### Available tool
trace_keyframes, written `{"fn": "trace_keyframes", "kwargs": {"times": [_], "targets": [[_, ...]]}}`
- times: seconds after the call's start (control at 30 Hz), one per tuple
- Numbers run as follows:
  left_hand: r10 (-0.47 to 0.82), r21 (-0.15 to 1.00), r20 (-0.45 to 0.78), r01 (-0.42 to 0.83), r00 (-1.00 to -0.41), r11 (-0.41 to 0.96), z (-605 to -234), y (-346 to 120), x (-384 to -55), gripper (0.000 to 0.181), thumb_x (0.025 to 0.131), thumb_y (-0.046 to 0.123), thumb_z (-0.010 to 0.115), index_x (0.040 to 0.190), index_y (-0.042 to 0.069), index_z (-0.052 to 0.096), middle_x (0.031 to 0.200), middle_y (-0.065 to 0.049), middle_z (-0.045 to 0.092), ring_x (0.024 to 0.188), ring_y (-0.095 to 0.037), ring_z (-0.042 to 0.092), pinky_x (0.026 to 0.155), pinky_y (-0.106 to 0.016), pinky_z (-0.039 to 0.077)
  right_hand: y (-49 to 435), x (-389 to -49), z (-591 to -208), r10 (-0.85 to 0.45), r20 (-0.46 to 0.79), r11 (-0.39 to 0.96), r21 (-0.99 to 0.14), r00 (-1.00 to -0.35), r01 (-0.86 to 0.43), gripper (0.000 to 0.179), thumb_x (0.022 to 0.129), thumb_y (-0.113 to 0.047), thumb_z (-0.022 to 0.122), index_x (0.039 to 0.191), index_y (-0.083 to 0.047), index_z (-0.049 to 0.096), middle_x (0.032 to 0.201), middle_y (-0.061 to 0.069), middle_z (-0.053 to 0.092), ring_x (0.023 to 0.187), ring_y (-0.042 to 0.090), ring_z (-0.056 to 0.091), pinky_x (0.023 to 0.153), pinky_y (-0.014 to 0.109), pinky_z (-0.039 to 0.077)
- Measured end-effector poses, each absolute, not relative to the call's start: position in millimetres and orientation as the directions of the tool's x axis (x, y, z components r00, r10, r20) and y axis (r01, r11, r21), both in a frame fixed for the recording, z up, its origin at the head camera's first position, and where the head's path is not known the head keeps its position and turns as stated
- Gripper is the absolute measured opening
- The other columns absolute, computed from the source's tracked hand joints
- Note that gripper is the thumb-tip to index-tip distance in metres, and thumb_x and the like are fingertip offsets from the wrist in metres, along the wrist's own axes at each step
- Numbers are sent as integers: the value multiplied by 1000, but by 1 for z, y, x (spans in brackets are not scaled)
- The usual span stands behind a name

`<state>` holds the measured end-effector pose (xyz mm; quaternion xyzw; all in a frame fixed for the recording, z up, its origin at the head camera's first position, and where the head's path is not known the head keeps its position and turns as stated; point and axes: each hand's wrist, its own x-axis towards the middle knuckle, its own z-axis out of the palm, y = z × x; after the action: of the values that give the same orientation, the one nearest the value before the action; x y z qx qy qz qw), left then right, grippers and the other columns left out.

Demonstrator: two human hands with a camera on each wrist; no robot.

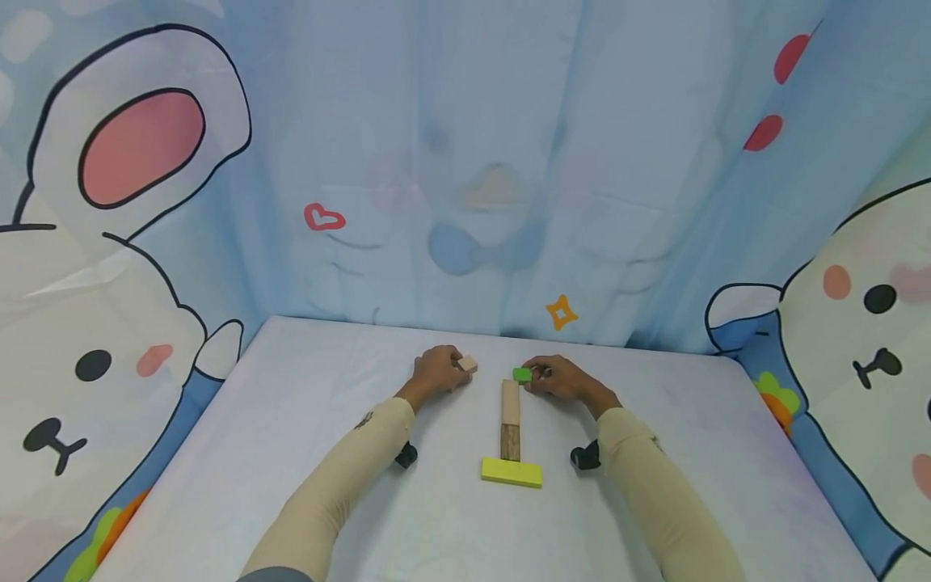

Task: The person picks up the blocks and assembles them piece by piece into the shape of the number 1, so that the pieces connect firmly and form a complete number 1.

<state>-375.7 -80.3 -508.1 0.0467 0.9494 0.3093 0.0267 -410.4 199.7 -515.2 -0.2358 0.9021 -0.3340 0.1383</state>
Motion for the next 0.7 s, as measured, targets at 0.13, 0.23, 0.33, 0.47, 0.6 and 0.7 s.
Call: {"fn": "trace_keyframes", "kwargs": {"times": [0.13, 0.23, 0.33, 0.47, 0.6, 0.7], "targets": [[105, 590, 0, 84, -995, 803, -514, -81, -379, 42, 87, 32, 76, 119, 5, 68, 113, -6, 72, 102, -22, 64, 98, -49, 40, 199, -410, -515, -519, -92, 664, -669, -850, -334, 38, 92, -15, 72, 126, 1, 64, 95, 5, 62, 85, 17, 50, 79, 33, 42], [110, 601, -2, 87, -994, 795, -515, -82, -379, 43, 86, 31, 76, 119, 5, 68, 113, -7, 72, 101, -22, 64, 98, -49, 39, 199, -410, -515, -518, -92, 668, -665, -850, -334, 39, 92, -16, 72, 127, 1, 64, 96, 6, 62, 86, 17, 50, 81, 33, 42], [118, 619, -4, 90, -993, 780, -517, -83, -381, 43, 86, 31, 77, 120, 5, 68, 113, -7, 72, 104, -23, 64, 99, -50, 38, 199, -410, -516, -511, -95, 672, -664, -854, -328, 40, 92, -17, 73, 127, 0, 64, 96, 6, 62, 87, 17, 50, 81, 33, 42], [118, 641, -17, 80, -993, 764, -514, -83, -379, 43, 87, 29, 77, 122, 6, 67, 114, -8, 71, 107, -24, 63, 100, -49, 38, 198, -410, -516, -503, -98, 675, -665, -858, -320, 40, 92, -17, 73, 127, 0, 64, 96, 6, 61, 86, 17, 49, 80, 33, 41], [128, 644, -3, 96, -992, 759, -515, -84, -380, 41, 87, 30, 77, 120, 7, 68, 112, -7, 71, 104, -22, 63, 97, -47, 39, 198, -410, -515, -500, -103, 677, -666, -860, -314, 40, 92, -17, 73, 127, 0, 64, 96, 6, 61, 86, 17, 49, 79, 33, 41], [137, 645, 1, 105, -991, 757, -515, -85, -379, 40, 88, 31, 76, 120, 8, 68, 111, -6, 71, 104, -22, 64, 98, -48, 40, 198, -410, -514, -496, -104, 682, -661, -862, -313, 39, 92, -17, 73, 127, 0, 64, 96, 6, 61, 87, 17, 50, 79, 32, 41]]}}
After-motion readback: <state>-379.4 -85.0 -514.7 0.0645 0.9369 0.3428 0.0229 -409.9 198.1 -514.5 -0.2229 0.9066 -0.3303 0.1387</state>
